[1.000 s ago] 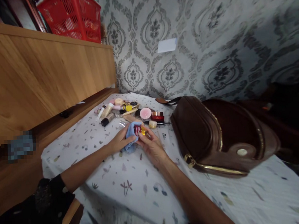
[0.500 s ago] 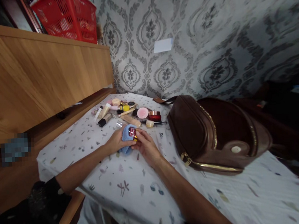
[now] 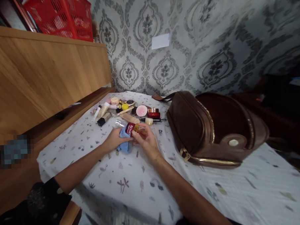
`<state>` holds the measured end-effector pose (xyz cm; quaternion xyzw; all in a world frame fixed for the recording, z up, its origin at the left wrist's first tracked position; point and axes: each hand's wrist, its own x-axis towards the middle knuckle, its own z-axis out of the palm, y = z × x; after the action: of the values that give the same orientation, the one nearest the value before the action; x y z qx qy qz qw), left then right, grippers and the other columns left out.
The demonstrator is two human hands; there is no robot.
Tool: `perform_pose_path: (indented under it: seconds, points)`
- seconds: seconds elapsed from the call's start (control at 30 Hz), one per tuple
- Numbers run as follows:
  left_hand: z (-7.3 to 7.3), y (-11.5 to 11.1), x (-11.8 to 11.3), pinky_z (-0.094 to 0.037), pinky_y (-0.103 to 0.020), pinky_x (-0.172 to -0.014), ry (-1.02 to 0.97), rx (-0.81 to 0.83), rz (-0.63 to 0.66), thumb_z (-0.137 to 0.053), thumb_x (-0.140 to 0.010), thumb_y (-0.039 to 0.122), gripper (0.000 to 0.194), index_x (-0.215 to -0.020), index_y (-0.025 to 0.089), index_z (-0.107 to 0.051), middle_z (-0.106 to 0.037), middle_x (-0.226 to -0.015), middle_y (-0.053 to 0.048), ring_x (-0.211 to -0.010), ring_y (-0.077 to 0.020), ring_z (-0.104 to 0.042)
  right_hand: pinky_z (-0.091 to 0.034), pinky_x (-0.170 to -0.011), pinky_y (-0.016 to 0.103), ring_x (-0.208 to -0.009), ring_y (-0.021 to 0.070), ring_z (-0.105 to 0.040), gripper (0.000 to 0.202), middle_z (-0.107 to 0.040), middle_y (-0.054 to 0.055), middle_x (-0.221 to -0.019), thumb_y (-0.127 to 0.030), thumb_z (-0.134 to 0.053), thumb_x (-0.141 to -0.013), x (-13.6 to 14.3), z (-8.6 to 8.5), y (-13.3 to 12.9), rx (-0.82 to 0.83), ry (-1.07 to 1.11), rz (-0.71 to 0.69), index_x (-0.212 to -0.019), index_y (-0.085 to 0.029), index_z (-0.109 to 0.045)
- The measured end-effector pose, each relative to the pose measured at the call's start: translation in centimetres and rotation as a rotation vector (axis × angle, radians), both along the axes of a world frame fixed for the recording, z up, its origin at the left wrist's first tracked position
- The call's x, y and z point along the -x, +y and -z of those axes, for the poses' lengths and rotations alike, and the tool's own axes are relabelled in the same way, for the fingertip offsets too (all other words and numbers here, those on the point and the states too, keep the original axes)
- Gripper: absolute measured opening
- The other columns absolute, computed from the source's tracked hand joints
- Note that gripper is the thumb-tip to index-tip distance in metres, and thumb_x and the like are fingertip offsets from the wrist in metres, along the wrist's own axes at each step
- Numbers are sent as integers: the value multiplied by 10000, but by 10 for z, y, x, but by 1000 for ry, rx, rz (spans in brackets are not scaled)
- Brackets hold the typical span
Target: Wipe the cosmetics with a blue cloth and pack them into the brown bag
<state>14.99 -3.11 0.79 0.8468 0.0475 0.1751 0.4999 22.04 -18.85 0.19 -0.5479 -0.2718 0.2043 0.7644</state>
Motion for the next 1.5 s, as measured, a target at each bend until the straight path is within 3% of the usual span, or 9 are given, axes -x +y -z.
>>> perform_pose_path:
  seconds: [0.1, 0.3, 0.4, 0.67, 0.9, 1.03, 1.13, 1.27, 1.5]
  points:
    - [1, 1, 1, -459, -264, -650, 25, 5, -15, -768, -699, 464, 367, -790, 126, -660, -661, -703, 5, -679, -164, -581, -552, -652, 307, -825, 185, -649, 554, -699, 27, -983, -491, -790, -699, -2, 3, 1, 9, -59, 63, -1138, -265, -538]
    - [0, 1, 4, -496, -300, -844, -35, 108, 144, -664, -816, 489, 482, -1168, 165, -611, -696, -1025, -54, -930, -205, -636, -564, -844, 412, -1016, 239, -652, 590, -660, 72, -1166, -426, -797, -683, -10, 12, 2, 36, -207, 109, -1200, -264, -564]
    - [2, 1, 5, -496, -317, -880, -34, 99, 134, -565, -879, 524, 468, -1192, 176, -596, -693, -1050, -70, -958, -210, -638, -570, -844, 408, -1031, 243, -647, 557, -662, 73, -1161, -385, -777, -698, -8, 15, 3, 78, -330, 101, -1205, -261, -580]
    - [1, -1, 3, -502, -299, -756, -17, -90, -1, -415, -911, 609, 498, -811, 168, -624, -673, -784, -44, -775, -191, -625, -578, -787, 405, -906, 227, -652, 536, -693, 73, -1073, -373, -761, -705, -3, 16, 4, 142, -419, 175, -1194, -231, -593]
    - [-2, -2, 4, -470, -276, -655, -49, -86, -109, -399, -917, 608, 531, -617, 189, -530, -554, -602, -6, -629, -160, -548, -564, -795, 408, -933, 243, -665, 512, -705, 72, -1051, -401, -768, -716, 2, 8, 2, 146, -330, 149, -1168, -237, -592]
    - [-3, -4, 5, -496, -287, -822, -121, -64, -86, -418, -938, 533, 416, -886, 180, -632, -662, -845, -38, -862, -194, -617, -560, -699, 371, -884, 239, -670, 496, -717, 71, -998, -497, -771, -713, 2, 4, 2, 150, -197, 75, -1098, -220, -626]
    - [-4, -7, 8, -476, -306, -912, -153, -102, 0, -493, -925, 466, 386, -1165, 175, -575, -664, -1049, -62, -985, -209, -611, -536, -596, 329, -771, 219, -666, 501, -715, 70, -912, -559, -766, -707, 0, 2, 1, 120, -94, 55, -1034, -199, -649]
    - [-6, -9, 10, -460, -335, -945, -187, -123, 62, -512, -923, 458, 444, -1265, 175, -510, -639, -1146, -77, -1038, -228, -602, -517, -546, 310, -639, 186, -643, 503, -688, 33, -793, -558, -793, -677, 0, 0, 0, 109, -68, 47, -1000, -199, -652]
    - [0, -8, 5, -482, -308, -816, -163, -31, 15, -405, -947, 554, 423, -870, 179, -585, -633, -851, -41, -828, -184, -588, -551, -623, 362, -710, 210, -651, 469, -700, 45, -892, -466, -793, -686, 4, 10, 3, 187, -287, -13, -1060, -227, -640]
